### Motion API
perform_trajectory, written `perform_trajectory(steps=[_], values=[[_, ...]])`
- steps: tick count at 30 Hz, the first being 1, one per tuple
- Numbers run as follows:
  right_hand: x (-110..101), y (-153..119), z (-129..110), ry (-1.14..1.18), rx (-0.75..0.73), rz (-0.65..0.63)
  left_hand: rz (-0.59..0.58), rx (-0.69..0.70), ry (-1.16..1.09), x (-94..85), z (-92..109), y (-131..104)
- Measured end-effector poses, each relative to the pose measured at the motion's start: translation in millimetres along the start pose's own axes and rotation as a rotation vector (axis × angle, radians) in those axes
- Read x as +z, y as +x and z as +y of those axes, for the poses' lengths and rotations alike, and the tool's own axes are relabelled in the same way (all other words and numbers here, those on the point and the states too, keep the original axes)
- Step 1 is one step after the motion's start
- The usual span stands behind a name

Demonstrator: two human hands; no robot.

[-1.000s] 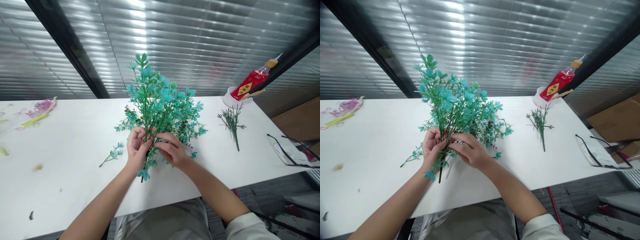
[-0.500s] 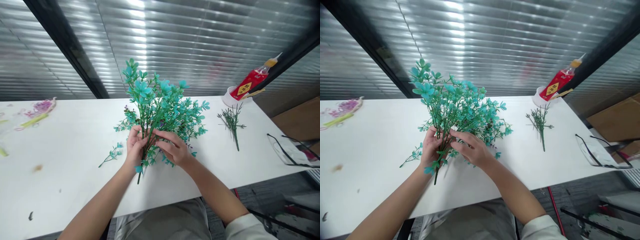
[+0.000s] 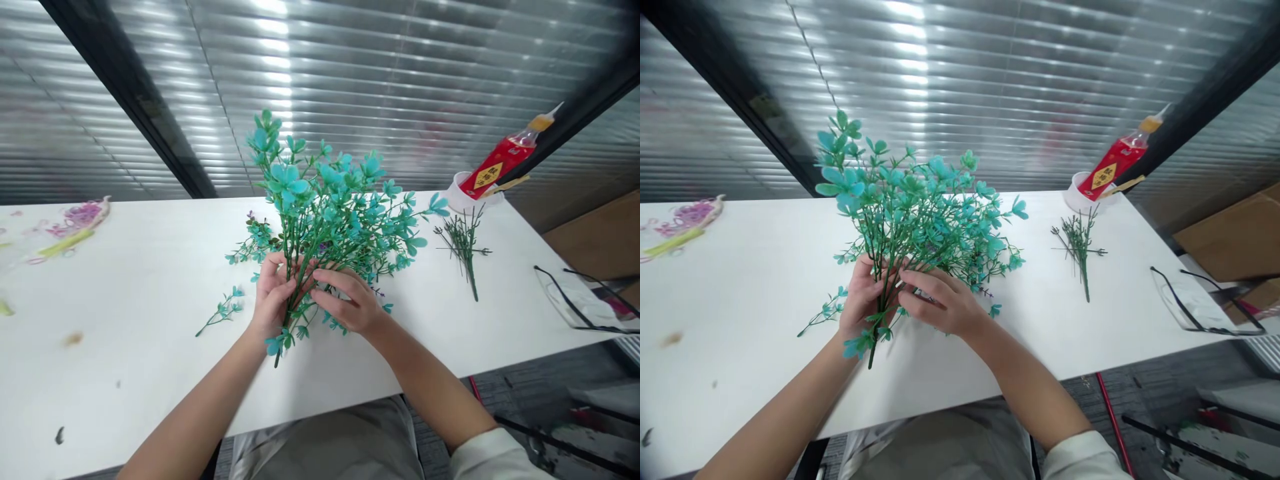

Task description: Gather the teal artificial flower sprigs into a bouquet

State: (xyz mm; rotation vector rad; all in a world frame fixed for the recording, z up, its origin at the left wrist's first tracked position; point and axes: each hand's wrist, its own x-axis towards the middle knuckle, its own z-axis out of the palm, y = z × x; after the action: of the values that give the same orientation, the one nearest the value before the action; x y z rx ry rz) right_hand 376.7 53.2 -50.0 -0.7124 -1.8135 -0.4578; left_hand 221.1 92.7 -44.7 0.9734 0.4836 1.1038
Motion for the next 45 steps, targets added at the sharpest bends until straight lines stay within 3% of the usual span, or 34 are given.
perform_trajectory(steps=[7,14,17,21,36,41,45], values=[[1,-6,3,-0.045,-0.046,0.043,-0.004,0.065,0.104,0.1,-3,-2],[-2,-13,6,-0.131,-0.042,0.048,-0.006,-0.005,0.122,1.7,-5,-2],[-3,-14,5,-0.179,-0.023,0.029,0.052,-0.014,0.102,2.9,-5,0],[-3,-13,4,-0.106,0.003,0.032,0.132,-0.031,0.1,5.7,-2,0],[-2,-12,3,0.035,0.089,0.027,0.185,-0.109,0.091,11.0,0,-2],[-2,-8,0,0.082,0.267,0.032,0.273,0.038,0.267,7.5,-5,-4],[-1,-4,-1,0.142,0.472,0.111,0.262,0.021,0.394,6.5,-6,-6]])
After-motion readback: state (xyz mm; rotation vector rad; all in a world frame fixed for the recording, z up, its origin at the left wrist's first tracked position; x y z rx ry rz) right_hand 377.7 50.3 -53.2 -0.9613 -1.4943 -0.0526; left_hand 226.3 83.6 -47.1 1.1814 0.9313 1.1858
